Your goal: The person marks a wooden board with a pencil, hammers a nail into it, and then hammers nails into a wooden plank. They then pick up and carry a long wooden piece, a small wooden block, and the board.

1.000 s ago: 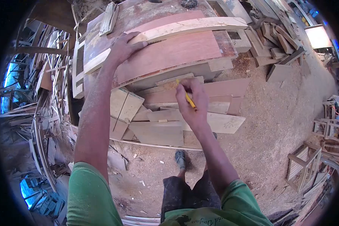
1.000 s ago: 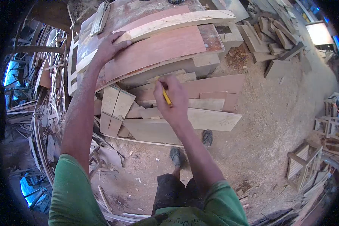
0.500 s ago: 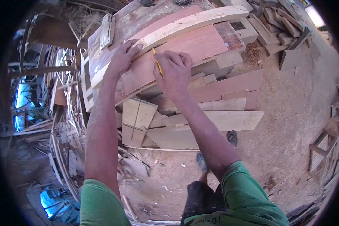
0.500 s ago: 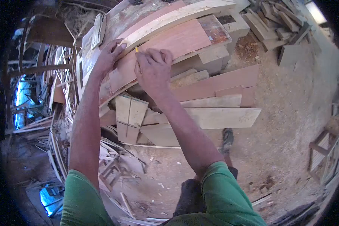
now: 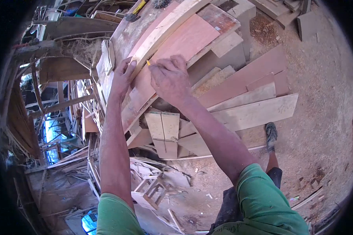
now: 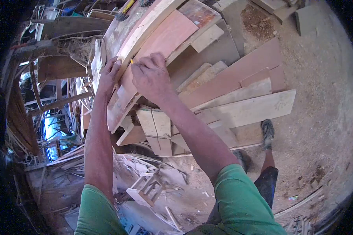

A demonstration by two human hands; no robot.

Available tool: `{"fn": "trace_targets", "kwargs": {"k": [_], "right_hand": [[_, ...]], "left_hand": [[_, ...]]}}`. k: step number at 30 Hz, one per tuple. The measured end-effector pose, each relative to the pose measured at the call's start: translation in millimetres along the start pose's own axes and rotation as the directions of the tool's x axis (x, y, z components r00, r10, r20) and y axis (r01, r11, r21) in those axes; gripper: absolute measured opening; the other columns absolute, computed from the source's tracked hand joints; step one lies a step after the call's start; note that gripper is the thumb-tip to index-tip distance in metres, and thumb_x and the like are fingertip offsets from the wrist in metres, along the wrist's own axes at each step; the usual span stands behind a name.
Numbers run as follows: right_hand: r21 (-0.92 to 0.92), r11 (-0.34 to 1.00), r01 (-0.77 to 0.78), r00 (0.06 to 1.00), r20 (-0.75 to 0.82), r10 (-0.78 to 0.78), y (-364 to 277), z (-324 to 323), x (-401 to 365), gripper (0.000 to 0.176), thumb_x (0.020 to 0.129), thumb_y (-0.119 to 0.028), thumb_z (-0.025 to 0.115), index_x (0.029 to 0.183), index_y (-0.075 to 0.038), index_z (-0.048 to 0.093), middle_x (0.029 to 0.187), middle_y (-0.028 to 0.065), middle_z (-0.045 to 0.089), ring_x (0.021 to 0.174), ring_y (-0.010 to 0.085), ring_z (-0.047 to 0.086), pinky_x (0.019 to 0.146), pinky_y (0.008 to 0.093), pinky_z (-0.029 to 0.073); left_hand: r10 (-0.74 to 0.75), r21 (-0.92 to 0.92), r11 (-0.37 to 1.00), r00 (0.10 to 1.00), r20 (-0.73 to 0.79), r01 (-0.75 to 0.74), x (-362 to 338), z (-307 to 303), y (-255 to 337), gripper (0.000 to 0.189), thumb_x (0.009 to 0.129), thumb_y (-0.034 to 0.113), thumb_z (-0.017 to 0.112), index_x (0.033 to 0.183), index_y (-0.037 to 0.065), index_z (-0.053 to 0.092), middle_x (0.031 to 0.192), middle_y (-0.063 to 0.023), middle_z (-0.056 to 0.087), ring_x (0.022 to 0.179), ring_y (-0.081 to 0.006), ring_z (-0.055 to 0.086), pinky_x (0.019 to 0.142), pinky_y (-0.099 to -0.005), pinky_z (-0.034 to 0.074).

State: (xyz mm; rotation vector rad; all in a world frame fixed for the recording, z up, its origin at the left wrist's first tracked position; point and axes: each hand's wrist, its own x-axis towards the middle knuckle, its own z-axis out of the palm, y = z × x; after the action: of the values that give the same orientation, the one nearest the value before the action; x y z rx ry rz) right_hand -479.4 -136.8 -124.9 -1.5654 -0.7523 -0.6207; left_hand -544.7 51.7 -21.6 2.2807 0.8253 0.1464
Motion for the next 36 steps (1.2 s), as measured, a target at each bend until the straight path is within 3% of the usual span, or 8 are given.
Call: {"fn": "trace_targets", "kwargs": {"k": [9, 12, 15, 18, 24, 27, 30, 36], "right_hand": [[0.022, 1.000, -0.009, 1.000, -0.003, 0.009, 4, 5, -4, 0.023, 0.080, -0.010, 0.078, 0.102, -0.005, 0.075, 0.098, 0.0058, 0.077, 0.105, 0.0200, 0.069, 0.105, 0.0482, 0.044], [0.030, 1.000, 0.001, 0.999, -0.039, 0.000, 4, 7, -4, 0.010, 0.081, -0.013, 0.071, 0.089, -0.007, 0.071, 0.092, 0.0089, 0.075, 0.105, 0.0252, 0.067, 0.108, 0.0495, 0.043], [0.030, 1.000, 0.000, 0.999, -0.032, 0.001, 5, 10, -5, 0.010, 0.081, -0.013, 0.071, 0.089, -0.006, 0.071, 0.094, 0.0095, 0.075, 0.106, 0.0259, 0.067, 0.110, 0.0501, 0.043], [0.017, 1.000, -0.019, 1.000, -0.003, 0.019, 4, 10, -5, 0.022, 0.080, -0.011, 0.077, 0.100, -0.004, 0.074, 0.096, 0.0052, 0.076, 0.106, 0.0201, 0.068, 0.106, 0.0484, 0.043], [0.040, 0.999, -0.025, 0.999, -0.034, 0.026, 5, 11, -6, 0.021, 0.080, -0.010, 0.076, 0.099, -0.004, 0.074, 0.095, 0.0048, 0.076, 0.104, 0.0194, 0.069, 0.106, 0.0473, 0.043], [0.059, 0.998, -0.027, 0.999, -0.043, 0.030, 3, 12, -5, 0.007, 0.082, -0.012, 0.070, 0.087, -0.006, 0.070, 0.090, 0.0096, 0.074, 0.102, 0.0272, 0.067, 0.109, 0.0515, 0.043], [0.028, 0.999, -0.022, 1.000, 0.009, 0.021, 6, 8, -6, 0.019, 0.081, -0.010, 0.076, 0.100, -0.005, 0.075, 0.095, 0.0053, 0.076, 0.103, 0.0197, 0.070, 0.107, 0.0481, 0.042], [0.023, 0.999, -0.036, 0.999, 0.026, 0.035, 4, 11, -6, 0.019, 0.084, -0.011, 0.076, 0.102, -0.004, 0.075, 0.097, 0.0065, 0.078, 0.106, 0.0191, 0.072, 0.110, 0.0508, 0.041]], "left_hand": [[0.018, 0.011, 1.000, 1.000, -0.005, -0.018, -1, 1, 0, 0.053, 0.109, 0.041, 0.066, 0.148, 0.004, 0.064, 0.135, -0.0063, 0.068, 0.126, -0.0161, 0.058, 0.113, -0.0333, 0.042], [0.032, 0.027, 0.999, 0.999, -0.032, -0.031, 2, 0, -4, 0.053, 0.108, 0.041, 0.068, 0.146, 0.004, 0.065, 0.132, -0.0078, 0.069, 0.123, -0.0167, 0.060, 0.111, -0.0336, 0.044], [0.024, 0.044, 0.999, 0.999, -0.037, -0.022, 4, -2, -8, 0.053, 0.108, 0.042, 0.068, 0.146, 0.005, 0.066, 0.134, -0.0080, 0.069, 0.124, -0.0167, 0.060, 0.111, -0.0336, 0.044], [0.025, 0.039, 0.999, 0.999, -0.033, -0.024, 4, -2, -8, 0.054, 0.108, 0.042, 0.069, 0.146, 0.005, 0.066, 0.134, -0.0080, 0.069, 0.124, -0.0165, 0.060, 0.111, -0.0334, 0.045], [0.017, 0.021, 1.000, 0.999, -0.027, -0.017, 4, -2, -9, 0.055, 0.108, 0.042, 0.068, 0.147, 0.004, 0.065, 0.133, -0.0078, 0.070, 0.123, -0.0168, 0.061, 0.110, -0.0331, 0.045], [0.019, 0.025, 1.000, 0.999, -0.036, -0.018, 3, -1, -8, 0.055, 0.108, 0.042, 0.068, 0.148, 0.004, 0.064, 0.134, -0.0080, 0.069, 0.124, -0.0170, 0.061, 0.110, -0.0332, 0.046], [0.007, 0.035, 0.999, 0.999, -0.036, -0.006, 4, -2, -8, 0.056, 0.108, 0.043, 0.068, 0.149, 0.005, 0.064, 0.135, -0.0087, 0.069, 0.125, -0.0179, 0.061, 0.111, -0.0340, 0.046], [-0.002, 0.052, 0.999, 0.999, -0.034, 0.003, 2, -2, -6, 0.057, 0.108, 0.044, 0.068, 0.149, 0.004, 0.064, 0.136, -0.0091, 0.069, 0.126, -0.0190, 0.061, 0.111, -0.0351, 0.045]]}}
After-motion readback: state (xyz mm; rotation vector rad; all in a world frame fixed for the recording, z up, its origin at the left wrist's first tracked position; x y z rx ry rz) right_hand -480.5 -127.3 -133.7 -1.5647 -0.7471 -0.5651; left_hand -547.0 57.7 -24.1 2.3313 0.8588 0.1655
